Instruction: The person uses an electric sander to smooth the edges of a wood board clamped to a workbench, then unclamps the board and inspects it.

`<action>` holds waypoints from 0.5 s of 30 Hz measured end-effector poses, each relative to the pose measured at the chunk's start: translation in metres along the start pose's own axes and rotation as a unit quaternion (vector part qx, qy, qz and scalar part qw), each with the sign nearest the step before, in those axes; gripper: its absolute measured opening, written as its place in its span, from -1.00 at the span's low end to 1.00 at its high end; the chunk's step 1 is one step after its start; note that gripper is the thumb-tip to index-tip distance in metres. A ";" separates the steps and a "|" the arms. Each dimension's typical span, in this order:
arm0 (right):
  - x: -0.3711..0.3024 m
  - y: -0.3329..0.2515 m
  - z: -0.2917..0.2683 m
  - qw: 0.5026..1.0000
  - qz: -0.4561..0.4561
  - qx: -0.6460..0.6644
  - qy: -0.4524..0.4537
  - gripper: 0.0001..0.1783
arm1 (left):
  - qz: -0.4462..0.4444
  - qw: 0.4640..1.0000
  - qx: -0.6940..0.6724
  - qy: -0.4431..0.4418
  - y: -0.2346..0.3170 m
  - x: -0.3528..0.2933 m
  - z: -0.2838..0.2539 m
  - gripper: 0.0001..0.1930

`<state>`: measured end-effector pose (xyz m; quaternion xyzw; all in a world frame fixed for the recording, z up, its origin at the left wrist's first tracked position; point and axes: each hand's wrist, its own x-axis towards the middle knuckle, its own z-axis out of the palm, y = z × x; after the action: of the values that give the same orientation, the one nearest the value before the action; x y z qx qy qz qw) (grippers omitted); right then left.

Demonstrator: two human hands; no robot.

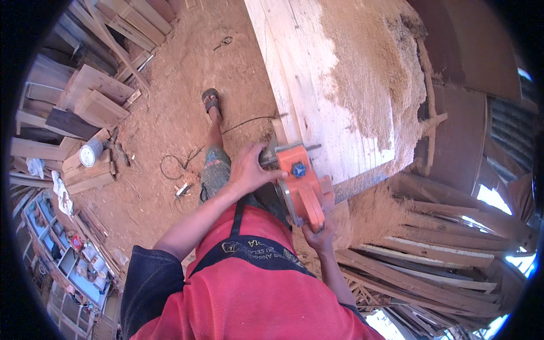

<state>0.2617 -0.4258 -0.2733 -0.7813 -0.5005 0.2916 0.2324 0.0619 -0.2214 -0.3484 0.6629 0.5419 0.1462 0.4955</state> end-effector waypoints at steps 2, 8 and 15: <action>0.052 -0.037 0.010 0.999 -0.035 0.016 0.021 -0.65 | 0.038 0.998 -0.014 0.037 -0.006 0.038 -0.026 -0.11; 0.206 -0.118 0.047 0.996 -0.033 0.082 -0.001 -0.69 | 0.040 0.994 -0.020 0.098 -0.022 0.172 -0.117 -0.09; 0.403 -0.235 0.086 0.993 -0.047 0.107 0.010 -0.79 | -0.001 0.994 -0.032 0.108 -0.033 0.353 -0.246 0.01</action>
<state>0.1830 0.0421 -0.2713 -0.7308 -0.5000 0.3246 0.3326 -0.0058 0.2033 -0.3817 0.6264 0.5881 0.2341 0.4549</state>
